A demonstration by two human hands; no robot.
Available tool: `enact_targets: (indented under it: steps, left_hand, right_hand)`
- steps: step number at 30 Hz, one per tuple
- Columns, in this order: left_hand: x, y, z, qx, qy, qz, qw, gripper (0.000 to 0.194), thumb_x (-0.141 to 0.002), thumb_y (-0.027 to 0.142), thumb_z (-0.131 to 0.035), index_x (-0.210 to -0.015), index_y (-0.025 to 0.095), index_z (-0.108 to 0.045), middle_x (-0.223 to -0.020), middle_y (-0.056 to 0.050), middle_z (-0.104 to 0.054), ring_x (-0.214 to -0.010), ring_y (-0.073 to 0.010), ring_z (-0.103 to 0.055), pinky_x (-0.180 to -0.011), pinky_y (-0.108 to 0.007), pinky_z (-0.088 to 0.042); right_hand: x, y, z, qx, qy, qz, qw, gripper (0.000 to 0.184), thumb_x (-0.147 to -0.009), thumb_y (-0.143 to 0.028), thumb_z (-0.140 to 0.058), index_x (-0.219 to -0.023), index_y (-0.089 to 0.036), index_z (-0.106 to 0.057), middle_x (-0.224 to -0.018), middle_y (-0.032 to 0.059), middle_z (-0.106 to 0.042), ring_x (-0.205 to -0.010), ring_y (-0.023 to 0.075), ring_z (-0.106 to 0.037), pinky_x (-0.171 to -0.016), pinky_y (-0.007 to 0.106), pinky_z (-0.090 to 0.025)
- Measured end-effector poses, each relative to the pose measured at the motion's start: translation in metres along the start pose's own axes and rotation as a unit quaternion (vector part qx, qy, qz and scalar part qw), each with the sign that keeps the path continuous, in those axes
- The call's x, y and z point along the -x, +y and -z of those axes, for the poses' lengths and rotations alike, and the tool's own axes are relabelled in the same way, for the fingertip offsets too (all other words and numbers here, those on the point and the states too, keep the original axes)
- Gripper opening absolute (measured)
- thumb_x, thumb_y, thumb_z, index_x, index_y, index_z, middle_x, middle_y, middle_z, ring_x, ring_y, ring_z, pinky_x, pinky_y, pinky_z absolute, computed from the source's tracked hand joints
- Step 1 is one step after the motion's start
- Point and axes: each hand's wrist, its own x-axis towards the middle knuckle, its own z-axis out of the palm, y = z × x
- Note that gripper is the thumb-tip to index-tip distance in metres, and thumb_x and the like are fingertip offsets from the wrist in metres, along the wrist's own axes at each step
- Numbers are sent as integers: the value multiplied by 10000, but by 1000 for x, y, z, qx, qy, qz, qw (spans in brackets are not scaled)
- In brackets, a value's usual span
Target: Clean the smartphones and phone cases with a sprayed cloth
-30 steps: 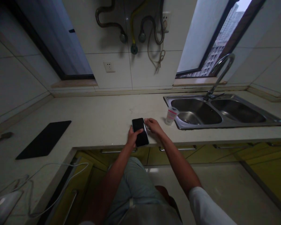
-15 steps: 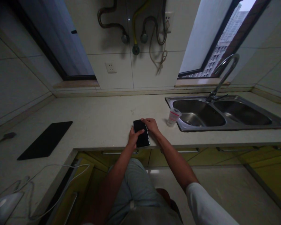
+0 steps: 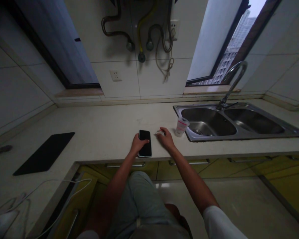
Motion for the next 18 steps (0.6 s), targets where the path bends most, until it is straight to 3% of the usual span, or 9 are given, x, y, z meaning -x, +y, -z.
enact_targets:
  steps: [3, 9, 13, 18]
  left_hand:
    - [-4, 3, 7, -66, 3, -15, 998, 487, -652, 208, -812, -1079, 178, -580, -1124, -128, -711, -1027, -241, -670, -839, -306, -490]
    - [-3, 15, 7, -182, 12, -67, 981, 511, -699, 345, -798, -1147, 223, -584, -1120, -150, -712, -1063, -316, -666, -850, -365, -482]
    - [1, 18, 2, -294, 23, -92, 951, 593, -793, 412, -719, -1303, 194, -508, -1191, -193, -660, -1088, -330, -650, -858, -382, -483]
    - [7, 12, -6, -378, 55, -113, 917, 612, -879, 487, -600, -1360, 129, -479, -1201, -230, -606, -1111, -348, -622, -853, -390, -487]
  right_hand:
    - [0, 7, -1, 64, -10, 37, 997, 498, -706, -359, -651, -1174, -199, -592, -1079, 73, -694, -960, 219, -646, -936, 423, -512]
    - [-2, 9, 0, 88, -3, 46, 995, 533, -732, -309, -609, -1250, -190, -566, -1187, 113, -698, -1068, 236, -658, -1013, 446, -483]
    - [-1, 10, 0, 86, -26, 72, 993, 538, -757, -275, -611, -1286, -198, -553, -1273, 132, -680, -1166, 238, -639, -1078, 457, -439]
    - [0, 13, -1, 84, -36, 86, 992, 547, -768, -245, -596, -1310, -195, -549, -1299, 138, -674, -1208, 234, -630, -1105, 462, -419]
